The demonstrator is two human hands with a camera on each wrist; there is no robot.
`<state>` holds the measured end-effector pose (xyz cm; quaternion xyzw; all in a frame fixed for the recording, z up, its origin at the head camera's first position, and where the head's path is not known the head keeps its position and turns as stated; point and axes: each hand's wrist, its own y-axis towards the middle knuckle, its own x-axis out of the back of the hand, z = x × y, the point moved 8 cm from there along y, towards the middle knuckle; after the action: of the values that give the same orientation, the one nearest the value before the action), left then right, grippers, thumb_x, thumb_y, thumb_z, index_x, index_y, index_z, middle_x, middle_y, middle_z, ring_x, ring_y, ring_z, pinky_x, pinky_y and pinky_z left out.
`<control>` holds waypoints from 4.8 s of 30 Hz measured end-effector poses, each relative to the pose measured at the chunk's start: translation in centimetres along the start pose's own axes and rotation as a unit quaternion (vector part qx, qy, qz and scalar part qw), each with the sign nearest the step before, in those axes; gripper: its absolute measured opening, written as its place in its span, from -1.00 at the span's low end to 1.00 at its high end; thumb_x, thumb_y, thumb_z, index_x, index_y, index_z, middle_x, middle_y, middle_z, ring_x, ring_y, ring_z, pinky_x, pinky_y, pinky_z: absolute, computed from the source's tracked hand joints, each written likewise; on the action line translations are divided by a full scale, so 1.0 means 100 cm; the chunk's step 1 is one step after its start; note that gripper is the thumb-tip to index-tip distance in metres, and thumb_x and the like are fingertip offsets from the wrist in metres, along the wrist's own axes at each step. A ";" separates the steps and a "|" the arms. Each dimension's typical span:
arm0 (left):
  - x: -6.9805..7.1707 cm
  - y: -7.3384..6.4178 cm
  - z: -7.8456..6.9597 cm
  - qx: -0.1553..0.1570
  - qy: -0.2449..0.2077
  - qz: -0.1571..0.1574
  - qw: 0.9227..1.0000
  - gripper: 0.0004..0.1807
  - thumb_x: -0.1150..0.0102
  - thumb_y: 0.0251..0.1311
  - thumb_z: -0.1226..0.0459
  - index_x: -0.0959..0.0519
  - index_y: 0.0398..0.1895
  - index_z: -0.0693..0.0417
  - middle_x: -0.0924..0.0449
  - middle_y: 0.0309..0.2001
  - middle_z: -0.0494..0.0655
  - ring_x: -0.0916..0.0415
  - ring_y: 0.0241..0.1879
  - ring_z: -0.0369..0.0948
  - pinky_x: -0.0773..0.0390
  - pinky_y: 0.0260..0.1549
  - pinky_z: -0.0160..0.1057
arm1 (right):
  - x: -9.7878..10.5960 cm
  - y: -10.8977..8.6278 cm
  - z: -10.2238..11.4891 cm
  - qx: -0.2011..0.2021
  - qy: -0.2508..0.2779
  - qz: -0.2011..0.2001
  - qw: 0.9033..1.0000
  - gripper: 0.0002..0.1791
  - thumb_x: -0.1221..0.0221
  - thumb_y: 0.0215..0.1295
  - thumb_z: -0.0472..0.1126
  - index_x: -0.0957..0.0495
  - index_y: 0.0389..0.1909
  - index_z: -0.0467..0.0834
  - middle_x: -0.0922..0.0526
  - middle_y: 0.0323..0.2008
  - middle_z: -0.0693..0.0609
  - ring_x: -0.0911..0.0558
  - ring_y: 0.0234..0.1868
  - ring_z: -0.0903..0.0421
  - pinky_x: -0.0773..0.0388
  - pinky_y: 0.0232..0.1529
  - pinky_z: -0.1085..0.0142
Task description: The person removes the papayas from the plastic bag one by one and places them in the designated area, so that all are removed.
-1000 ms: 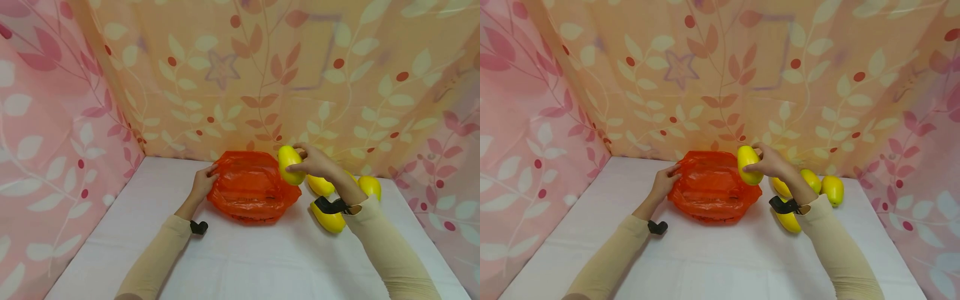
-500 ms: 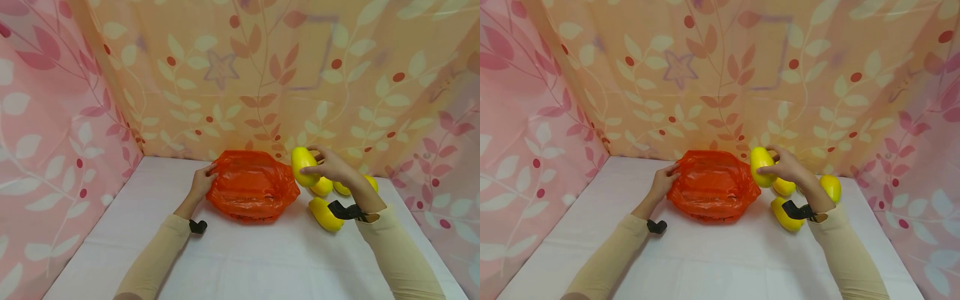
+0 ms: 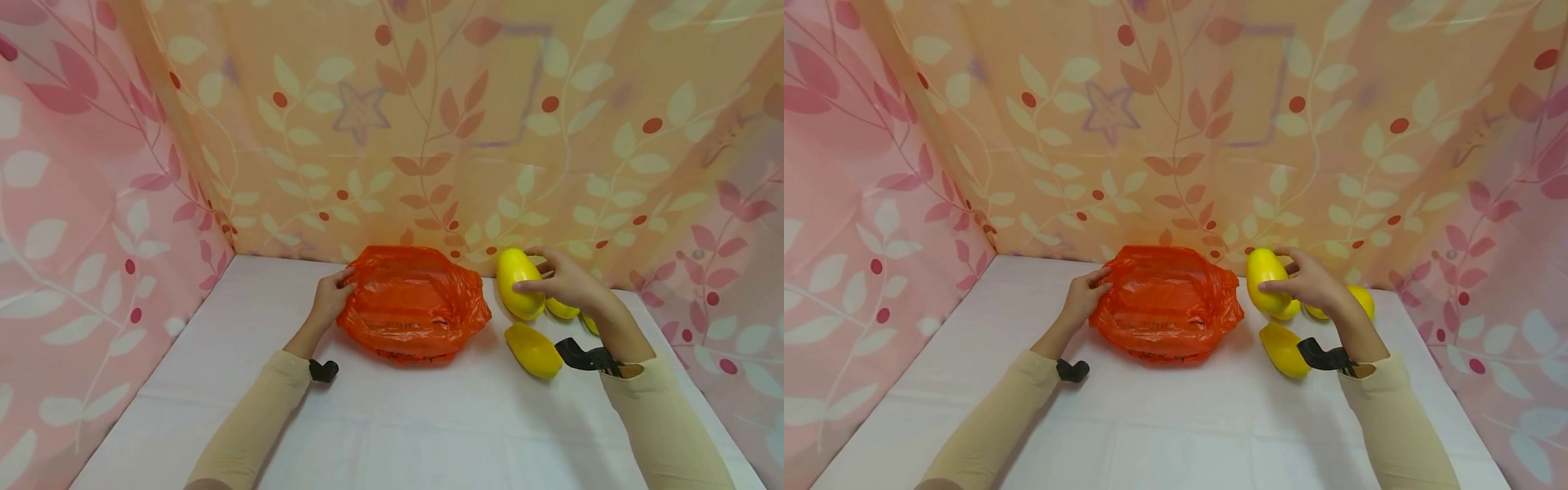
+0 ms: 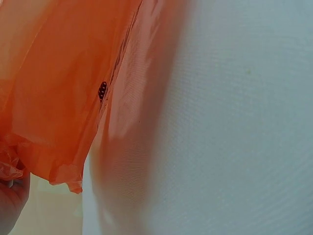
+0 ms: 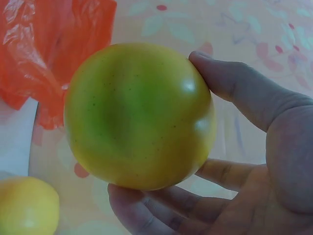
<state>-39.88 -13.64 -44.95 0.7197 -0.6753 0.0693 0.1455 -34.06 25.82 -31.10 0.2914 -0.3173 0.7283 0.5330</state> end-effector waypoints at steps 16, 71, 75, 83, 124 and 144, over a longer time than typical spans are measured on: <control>-0.002 0.000 -0.001 0.000 -0.003 0.002 1.000 -0.53 -0.14 0.28 0.42 -0.45 0.28 0.26 -0.43 0.30 0.23 -0.35 0.34 0.03 -0.42 0.28 0.01 | -0.004 -0.008 -0.028 -0.010 0.032 -0.003 0.999 -0.02 -0.29 0.21 0.10 -0.01 0.49 -0.21 -0.37 0.21 -0.43 -0.55 0.03 -0.18 -0.64 -0.03 0.07; 0.000 -0.003 0.004 0.018 -0.012 -0.014 1.000 -0.54 -0.13 0.28 0.44 -0.45 0.27 0.29 -0.44 0.28 0.22 -0.31 0.37 0.01 -0.40 0.30 -0.02 | -0.003 -0.048 -0.125 -0.085 -0.050 -0.030 0.995 0.09 -0.29 0.16 0.18 0.02 0.48 -0.33 -0.30 0.17 -0.59 -0.45 0.01 -0.38 -0.59 -0.11 -0.11; 0.000 -0.002 0.006 0.021 -0.017 -0.015 1.000 -0.53 -0.13 0.28 0.44 -0.45 0.27 0.28 -0.44 0.29 0.22 -0.30 0.37 0.01 -0.39 0.31 -0.03 | -0.006 -0.049 -0.134 -0.107 -0.046 -0.018 0.993 0.15 -0.29 0.13 0.23 0.06 0.49 -0.33 -0.25 0.19 -0.60 -0.40 0.04 -0.43 -0.55 -0.06 -0.20; 0.001 0.001 0.010 0.017 -0.009 -0.013 1.000 -0.53 -0.12 0.29 0.43 -0.44 0.28 0.27 -0.42 0.31 0.21 -0.30 0.37 0.01 -0.40 0.30 -0.02 | -0.015 -0.048 -0.148 -0.133 -0.041 -0.003 0.990 0.14 -0.31 0.13 0.19 0.07 0.48 -0.35 -0.21 0.22 -0.62 -0.34 0.06 -0.46 -0.45 0.01 -0.30; 0.004 0.002 0.011 0.016 0.007 -0.027 0.999 -0.54 -0.13 0.28 0.45 -0.47 0.27 0.24 -0.47 0.28 0.19 -0.42 0.26 -0.03 -0.50 0.19 -0.05 | -0.032 -0.039 -0.165 -0.140 -0.084 0.015 0.986 0.06 -0.39 0.07 0.01 -0.05 0.41 -0.45 -0.27 0.23 -0.59 -0.38 0.04 -0.43 -0.36 0.08 -0.38; 0.003 0.003 0.011 0.033 -0.014 -0.021 0.999 -0.53 -0.11 0.29 0.44 -0.45 0.28 0.25 -0.43 0.31 0.19 -0.34 0.34 0.01 -0.42 0.29 -0.03 | -0.029 -0.038 -0.170 -0.154 -0.085 0.012 0.984 0.11 -0.35 0.07 0.15 -0.04 0.40 -0.46 -0.19 0.24 -0.63 -0.34 0.09 -0.50 -0.35 0.09 -0.38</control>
<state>-40.24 -14.29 -45.89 0.7391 -0.6592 0.0787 0.1136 -31.08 38.16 -43.43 0.2631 -0.4732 0.6497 0.5336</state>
